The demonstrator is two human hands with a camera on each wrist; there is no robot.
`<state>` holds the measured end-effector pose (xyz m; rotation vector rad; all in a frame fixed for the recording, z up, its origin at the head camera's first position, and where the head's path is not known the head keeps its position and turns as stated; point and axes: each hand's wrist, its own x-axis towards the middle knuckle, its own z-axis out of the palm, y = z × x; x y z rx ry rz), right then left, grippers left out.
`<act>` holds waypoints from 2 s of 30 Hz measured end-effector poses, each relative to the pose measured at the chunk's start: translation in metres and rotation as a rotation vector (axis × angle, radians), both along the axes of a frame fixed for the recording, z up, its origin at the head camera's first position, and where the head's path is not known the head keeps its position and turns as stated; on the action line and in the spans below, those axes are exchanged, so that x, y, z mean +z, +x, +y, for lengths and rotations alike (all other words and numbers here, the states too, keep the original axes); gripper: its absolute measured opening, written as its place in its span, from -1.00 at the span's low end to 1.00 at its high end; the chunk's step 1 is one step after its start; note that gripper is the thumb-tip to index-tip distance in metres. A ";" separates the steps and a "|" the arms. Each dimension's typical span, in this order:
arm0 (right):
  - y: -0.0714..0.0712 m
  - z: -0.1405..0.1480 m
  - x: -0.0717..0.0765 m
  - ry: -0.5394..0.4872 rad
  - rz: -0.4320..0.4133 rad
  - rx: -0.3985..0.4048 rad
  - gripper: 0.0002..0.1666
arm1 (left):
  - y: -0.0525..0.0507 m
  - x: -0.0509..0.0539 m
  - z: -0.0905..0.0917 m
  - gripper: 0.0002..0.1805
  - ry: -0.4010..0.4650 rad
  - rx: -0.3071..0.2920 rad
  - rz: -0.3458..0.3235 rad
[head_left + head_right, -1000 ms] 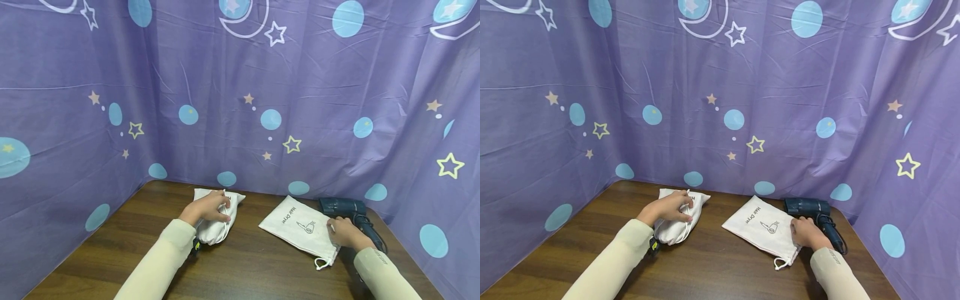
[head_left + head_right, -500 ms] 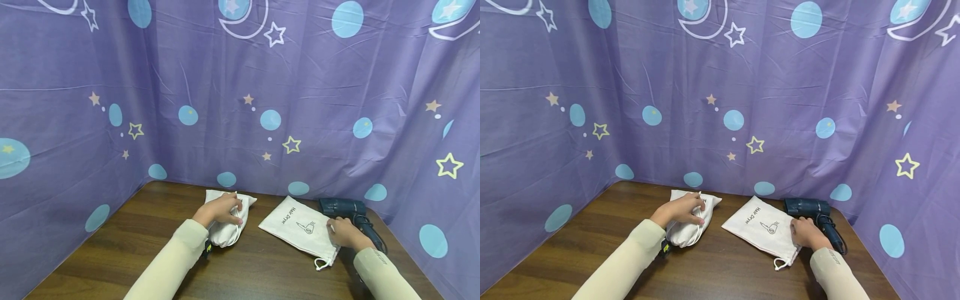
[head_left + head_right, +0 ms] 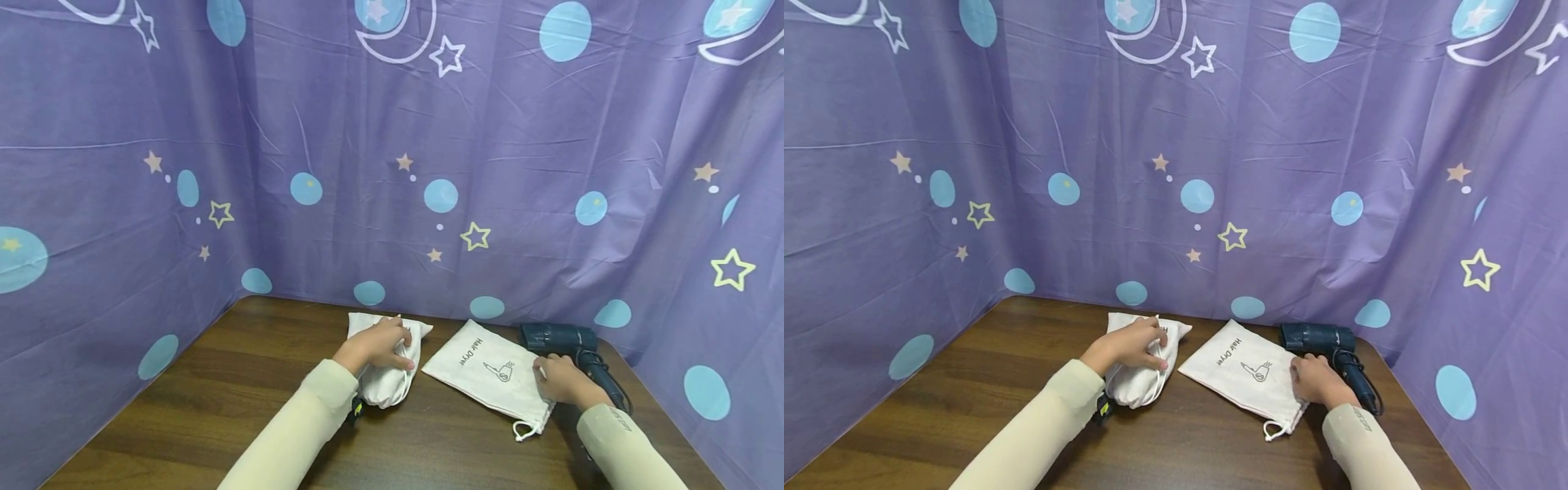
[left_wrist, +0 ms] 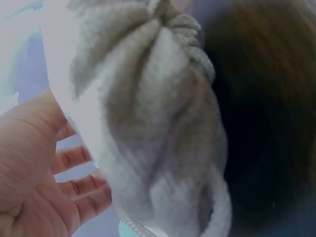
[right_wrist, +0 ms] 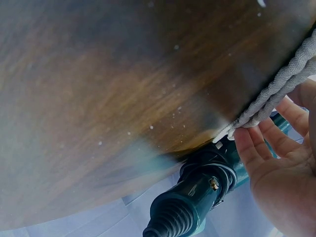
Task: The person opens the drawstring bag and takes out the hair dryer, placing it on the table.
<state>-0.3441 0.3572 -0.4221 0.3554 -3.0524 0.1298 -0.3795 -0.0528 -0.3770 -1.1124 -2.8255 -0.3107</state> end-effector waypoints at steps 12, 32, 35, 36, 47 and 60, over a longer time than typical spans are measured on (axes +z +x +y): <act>0.000 -0.001 0.001 -0.002 -0.011 -0.002 -0.69 | 0.003 -0.001 0.012 -0.52 -0.011 0.037 -0.028; 0.000 -0.001 0.000 -0.002 -0.003 0.004 -0.70 | -0.005 0.008 -0.012 -0.62 0.002 -0.055 -0.092; 0.001 -0.001 0.000 -0.004 -0.001 0.008 -0.69 | -0.006 0.007 -0.013 -0.67 0.009 -0.077 -0.078; 0.001 -0.001 0.000 -0.004 -0.001 0.008 -0.69 | -0.007 0.007 -0.013 -0.68 0.010 -0.088 -0.071; 0.001 -0.001 0.002 -0.003 -0.026 -0.011 -0.66 | -0.006 0.006 -0.014 -0.70 0.007 -0.144 -0.048; -0.001 -0.001 0.002 0.009 -0.019 -0.010 -0.68 | 0.000 0.004 -0.012 -0.71 -0.003 -0.149 -0.034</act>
